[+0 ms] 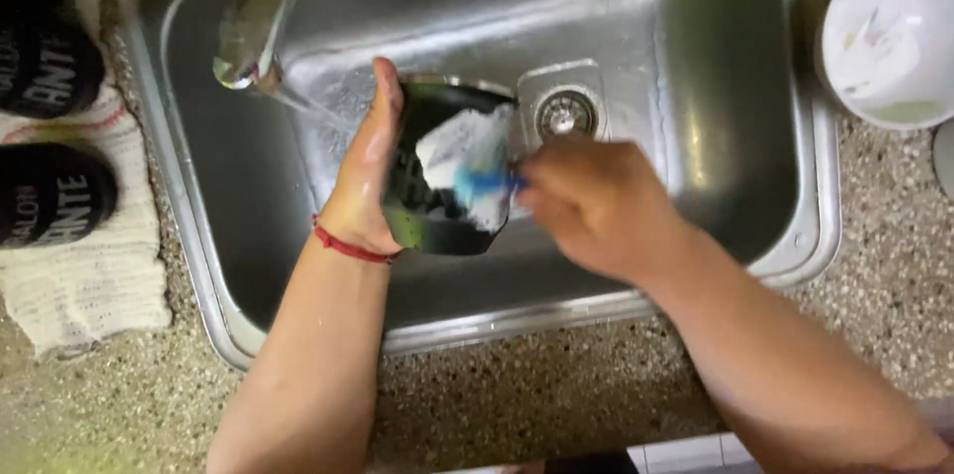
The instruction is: The person scrubs the inside and outside of a black mug with a toothbrush under running water in a kitchen sink. They rinse the mug, place it on a towel, and then repeat the process with a second mug.
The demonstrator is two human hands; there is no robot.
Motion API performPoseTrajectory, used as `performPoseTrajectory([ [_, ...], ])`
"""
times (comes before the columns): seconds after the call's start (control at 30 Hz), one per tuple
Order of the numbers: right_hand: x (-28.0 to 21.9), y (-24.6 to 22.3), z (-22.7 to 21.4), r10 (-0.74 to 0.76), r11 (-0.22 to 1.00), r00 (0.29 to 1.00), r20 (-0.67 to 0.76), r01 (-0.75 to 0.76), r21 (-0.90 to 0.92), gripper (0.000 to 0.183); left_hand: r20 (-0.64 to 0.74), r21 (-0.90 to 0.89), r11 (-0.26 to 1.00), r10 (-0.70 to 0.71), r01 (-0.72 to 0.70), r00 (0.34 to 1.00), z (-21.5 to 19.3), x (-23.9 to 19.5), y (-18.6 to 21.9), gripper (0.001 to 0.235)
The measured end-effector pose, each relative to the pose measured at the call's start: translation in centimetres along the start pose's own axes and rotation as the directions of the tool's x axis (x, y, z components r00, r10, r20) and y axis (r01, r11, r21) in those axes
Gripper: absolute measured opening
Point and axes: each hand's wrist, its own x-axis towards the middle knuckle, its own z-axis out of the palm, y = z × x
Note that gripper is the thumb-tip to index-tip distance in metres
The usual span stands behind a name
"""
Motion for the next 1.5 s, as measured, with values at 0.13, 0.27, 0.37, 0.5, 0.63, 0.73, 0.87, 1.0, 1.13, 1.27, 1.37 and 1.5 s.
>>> performPoseTrajectory([
  [0.13, 0.8, -0.8, -1.3, 0.085, 0.995, 0.992, 0.090, -0.090, 0.053, 0.018, -0.190, 0.260, 0.955, 0.194, -0.141, 0.962, 1.2, 0.1, -0.3, 0.061],
  [0.27, 1.2, -2.2, -1.4, 0.088, 0.990, 0.987, 0.132, -0.101, 0.098, 0.022, -0.166, 0.276, 0.951, 0.191, -0.140, 0.968, 1.6, -0.7, 0.0, 0.048],
  [0.37, 1.5, -0.4, -2.8, 0.155, 0.985, 0.982, 0.104, -0.162, 0.064, 0.014, -0.124, 0.315, 0.936, 0.201, -0.154, 0.972, 0.4, 0.1, 0.5, 0.048],
  [0.5, 1.3, -2.1, -1.4, 0.116, 0.990, 0.974, 0.196, -0.130, 0.058, 0.016, -0.137, 0.313, 0.935, 0.218, -0.167, 0.966, 0.0, -0.2, 0.3, 0.045],
  [0.63, 2.3, -3.1, -2.3, 0.124, 0.992, 0.963, 0.241, -0.119, -0.037, 0.010, -0.019, 0.341, 0.932, 0.140, -0.125, 0.990, -0.7, 0.2, 1.0, 0.057],
  [0.73, 2.5, -2.7, -1.9, 0.015, 1.000, 0.962, 0.272, -0.007, -0.030, 0.019, 0.012, 0.329, 0.939, 0.103, -0.101, 0.995, -0.6, 0.3, 1.9, 0.066],
  [0.87, 2.2, -1.8, -2.4, -0.006, 0.999, 0.973, 0.229, -0.002, 0.038, 0.023, -0.204, 0.333, 0.942, 0.103, -0.030, 0.973, 0.8, -0.2, 1.8, 0.060],
  [1.0, 2.8, -2.7, -2.4, -0.015, 1.000, 0.963, 0.268, 0.012, 0.015, 0.038, -0.004, 0.300, 0.953, 0.047, -0.043, 0.999, -0.9, 0.7, 2.2, 0.065],
  [1.13, 2.1, -3.6, -2.1, 0.043, 0.998, 0.955, 0.294, -0.051, 0.023, 0.031, -0.023, 0.244, 0.968, 0.074, -0.067, 0.997, -1.2, -0.1, 1.2, 0.057],
  [1.27, 2.2, -1.6, -2.6, 0.061, 0.997, 0.963, 0.261, -0.044, -0.070, 0.026, -0.215, 0.378, 0.926, 0.091, -0.003, 0.972, -0.5, 0.6, 1.3, 0.053],
  [1.37, 2.1, -3.2, -1.7, 0.031, 0.997, 0.943, 0.331, -0.006, -0.077, 0.037, -0.260, 0.435, 0.900, 0.085, 0.038, 0.962, -0.1, 0.3, 1.6, 0.058],
  [1.5, 2.2, -3.0, -2.5, 0.271, 0.957, 0.923, 0.274, -0.227, -0.182, 0.028, -0.381, 0.546, 0.828, 0.112, 0.126, 0.918, 1.0, 0.3, 1.5, 0.071],
])
